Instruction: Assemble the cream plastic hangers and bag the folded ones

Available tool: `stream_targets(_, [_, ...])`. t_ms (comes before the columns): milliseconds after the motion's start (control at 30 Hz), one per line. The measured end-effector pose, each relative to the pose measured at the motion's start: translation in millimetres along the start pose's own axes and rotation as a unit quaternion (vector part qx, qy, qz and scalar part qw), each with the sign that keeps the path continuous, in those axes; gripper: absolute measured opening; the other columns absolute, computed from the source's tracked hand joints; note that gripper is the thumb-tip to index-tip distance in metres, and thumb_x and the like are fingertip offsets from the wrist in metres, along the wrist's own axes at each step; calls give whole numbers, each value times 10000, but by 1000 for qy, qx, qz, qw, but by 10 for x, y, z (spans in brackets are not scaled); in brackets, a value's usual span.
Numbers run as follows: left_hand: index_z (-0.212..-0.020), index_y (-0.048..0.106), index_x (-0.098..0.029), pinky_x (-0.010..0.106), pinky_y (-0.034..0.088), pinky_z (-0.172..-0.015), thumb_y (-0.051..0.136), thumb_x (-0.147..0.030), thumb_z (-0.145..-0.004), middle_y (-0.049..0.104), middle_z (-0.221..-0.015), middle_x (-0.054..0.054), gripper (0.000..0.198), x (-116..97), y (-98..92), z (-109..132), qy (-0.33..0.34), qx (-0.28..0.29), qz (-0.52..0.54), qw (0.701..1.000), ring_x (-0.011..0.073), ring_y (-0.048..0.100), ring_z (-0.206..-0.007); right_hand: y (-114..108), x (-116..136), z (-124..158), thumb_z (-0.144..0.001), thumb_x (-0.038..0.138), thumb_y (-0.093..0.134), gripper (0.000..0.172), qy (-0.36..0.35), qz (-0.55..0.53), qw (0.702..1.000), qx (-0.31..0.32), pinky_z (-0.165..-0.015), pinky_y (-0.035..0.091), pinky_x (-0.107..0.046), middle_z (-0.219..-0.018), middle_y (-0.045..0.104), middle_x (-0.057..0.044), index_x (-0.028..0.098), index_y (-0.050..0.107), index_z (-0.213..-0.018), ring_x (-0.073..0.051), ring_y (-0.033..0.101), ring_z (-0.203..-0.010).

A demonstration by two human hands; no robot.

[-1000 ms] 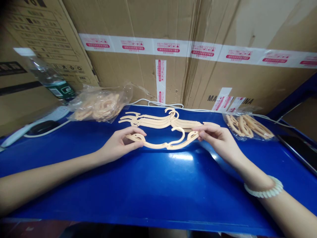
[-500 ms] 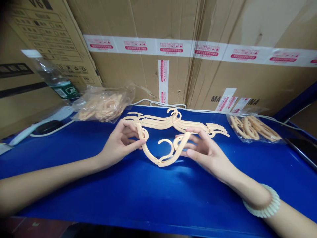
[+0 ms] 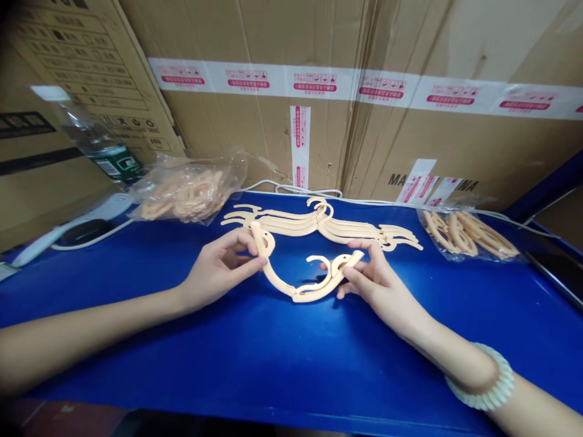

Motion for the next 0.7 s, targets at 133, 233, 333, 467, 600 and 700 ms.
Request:
stream_targets(133, [-1019,608,-193,278,627,-773,733,-207,-868,642,-1170,87,197,-46,188,43,24,100,5,995,183,692,-983,-78,82,-24,-819,453,822,494,-41,3,998,-46,-737,618,-348,-816,745,19,288,429,-1067,-177,721,-707])
stream_targets(233, [-1206,609,-206,330,638,-846,727,-161,-859,586,-1311,123,369,-111,303,88,55,164,-11,985,186,701,-985,-63,161,-14,-796,443,843,386,-62,51,996,-43,-741,619,-327,-804,752,-14,238,525,-870,-188,732,-746])
stream_targets(333, [-1322,586,-222,369,630,-910,717,-148,-868,542,-1408,146,479,-171,355,120,82,198,-40,976,194,699,-1010,50,247,24,-818,436,823,281,-86,128,988,4,-738,614,-313,-842,755,-39,211,655,-809,-191,724,-772])
stream_targets(467, [-1402,560,-235,383,626,-933,726,-170,-875,533,-1455,162,556,-260,380,141,126,213,-62,967,241,688,-1114,266,255,87,-905,404,742,204,-94,152,978,108,-899,610,-377,-1050,776,-70,235,764,-1018,-233,740,-973])
stream_targets(600, [-1461,523,-230,366,619,-942,717,-166,-881,527,-1478,174,615,-327,409,163,175,231,-69,955,270,654,-1213,372,224,130,-934,357,718,311,-88,131,972,175,-1021,569,-412,-1277,719,-97,246,731,-1225,-259,701,-1149])
stream_targets(700, [-1519,458,-225,429,555,-1066,724,-180,-877,506,-1511,182,697,-342,424,185,202,244,-93,944,317,550,-1362,375,233,147,-935,327,720,340,-92,139,968,187,-1042,558,-411,-1308,706,-96,255,716,-1268,-252,696,-1160])
Point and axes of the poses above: each hand's wrist, its own z-axis away from the middle knuckle, its own y-axis out of the palm, x = y × z, the point moved 9 cm from there along -z, towards the middle knuckle
